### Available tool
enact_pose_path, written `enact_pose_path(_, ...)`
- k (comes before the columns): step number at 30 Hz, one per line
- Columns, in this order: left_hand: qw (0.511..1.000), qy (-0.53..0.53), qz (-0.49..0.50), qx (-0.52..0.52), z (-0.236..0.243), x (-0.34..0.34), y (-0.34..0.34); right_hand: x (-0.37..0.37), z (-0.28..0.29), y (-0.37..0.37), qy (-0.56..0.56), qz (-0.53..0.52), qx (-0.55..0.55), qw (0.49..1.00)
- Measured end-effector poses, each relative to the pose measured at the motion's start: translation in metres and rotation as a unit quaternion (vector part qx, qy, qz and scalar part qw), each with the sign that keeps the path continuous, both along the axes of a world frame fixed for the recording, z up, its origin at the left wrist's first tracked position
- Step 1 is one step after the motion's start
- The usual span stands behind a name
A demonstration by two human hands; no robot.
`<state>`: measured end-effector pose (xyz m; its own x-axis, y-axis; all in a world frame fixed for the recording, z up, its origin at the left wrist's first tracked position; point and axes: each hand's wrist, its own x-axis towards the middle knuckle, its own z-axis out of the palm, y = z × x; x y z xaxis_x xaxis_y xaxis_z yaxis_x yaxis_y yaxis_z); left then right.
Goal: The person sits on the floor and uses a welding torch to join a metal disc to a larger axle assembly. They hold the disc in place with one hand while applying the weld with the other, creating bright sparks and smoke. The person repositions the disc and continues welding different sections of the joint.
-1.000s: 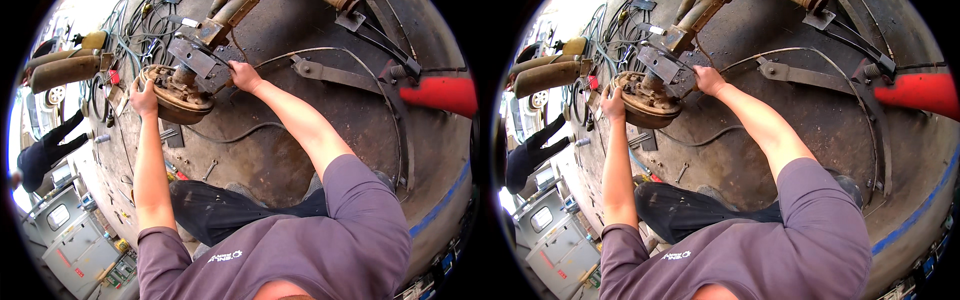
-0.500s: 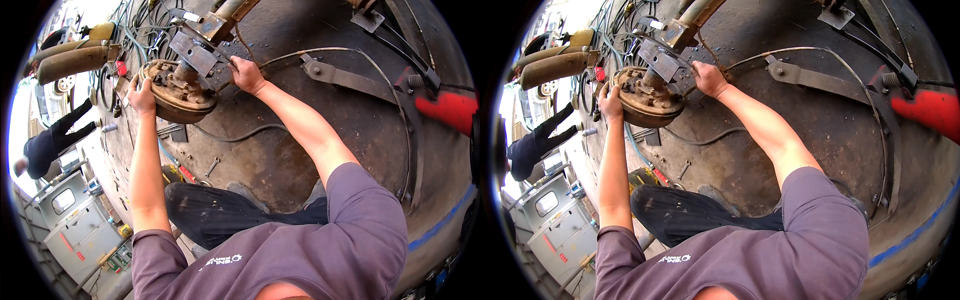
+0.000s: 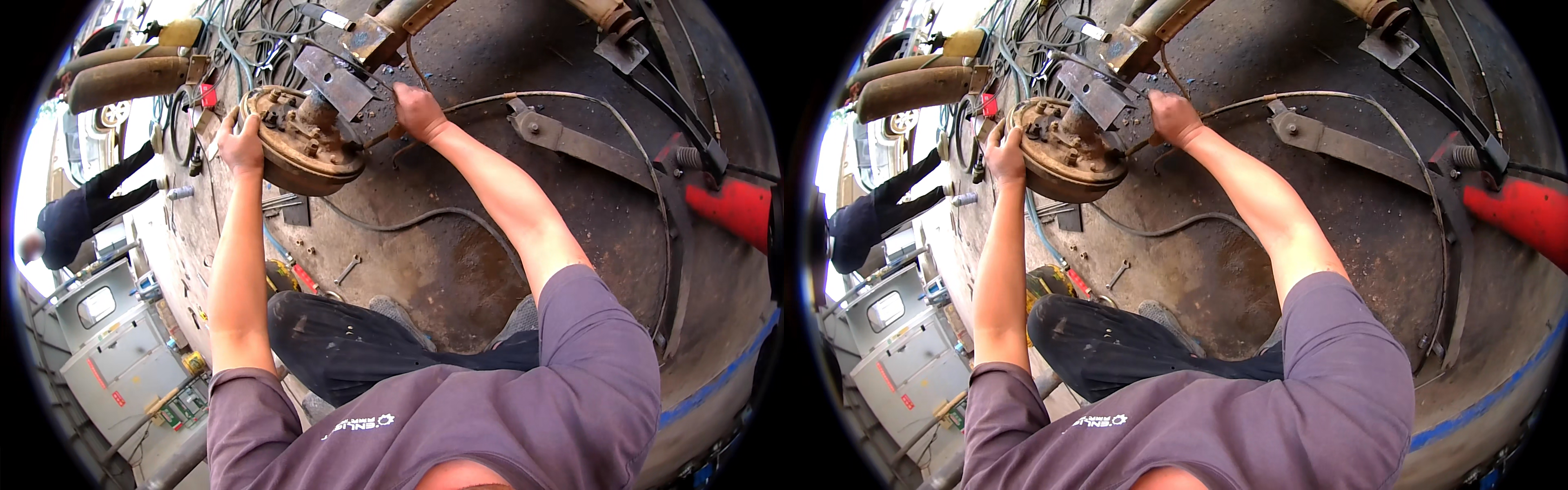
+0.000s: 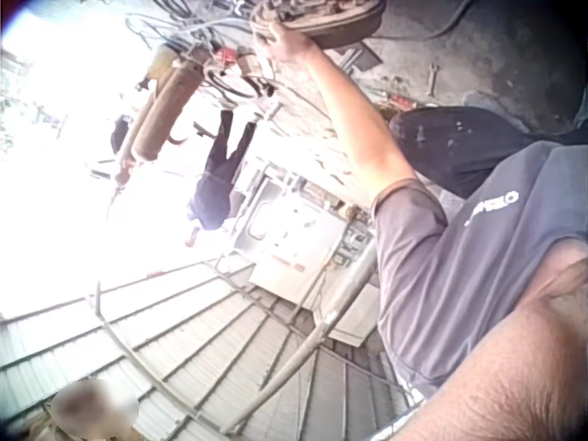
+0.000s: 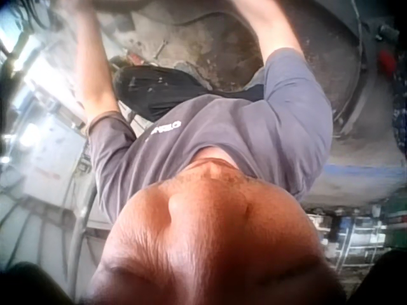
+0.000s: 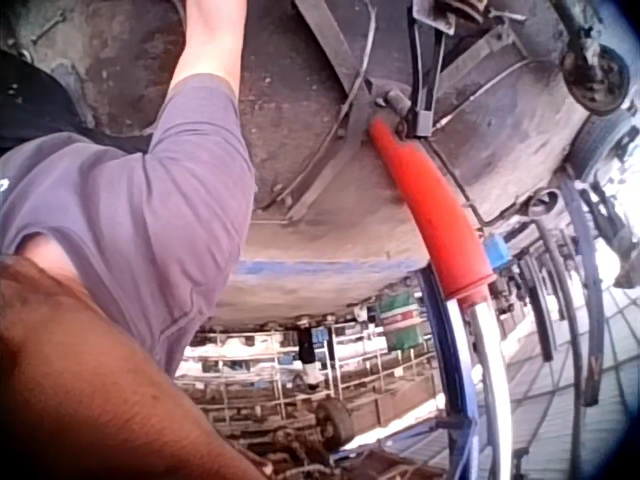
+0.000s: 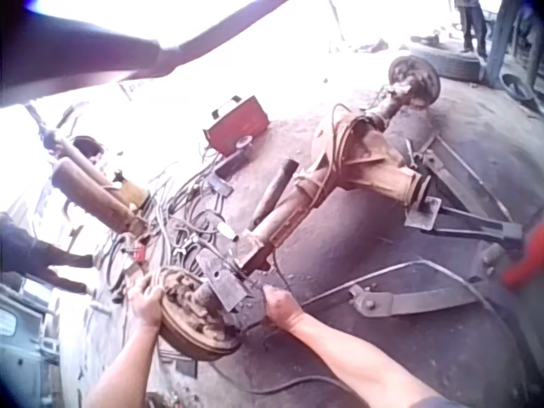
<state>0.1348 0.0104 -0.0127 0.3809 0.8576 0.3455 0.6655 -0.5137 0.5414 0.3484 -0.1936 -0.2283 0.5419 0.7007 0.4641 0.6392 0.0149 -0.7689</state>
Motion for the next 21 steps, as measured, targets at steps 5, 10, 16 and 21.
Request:
enact_pose_path(5, 1.0, 0.016, 0.002, 0.012, -0.001, 0.001, -0.001, -0.008, 0.002, 0.002, 0.036, 0.011, -0.038, 0.999)
enact_pose_path(10, 0.999, 0.017, 0.031, 0.02, -0.001, -0.008, -0.001, -0.009, 0.021, -0.01, 0.047, -0.001, 0.075, 0.996)
enact_pose_path(16, 0.999, 0.022, 0.02, 0.017, -0.005, -0.008, 0.004, -0.002, 0.029, -0.007, 0.042, 0.049, -0.08, 0.995)
enact_pose_path(21, 1.0, 0.012, 0.021, 0.019, -0.003, -0.001, -0.002, -0.013, 0.043, -0.023, 0.066, 0.047, -0.103, 0.991)
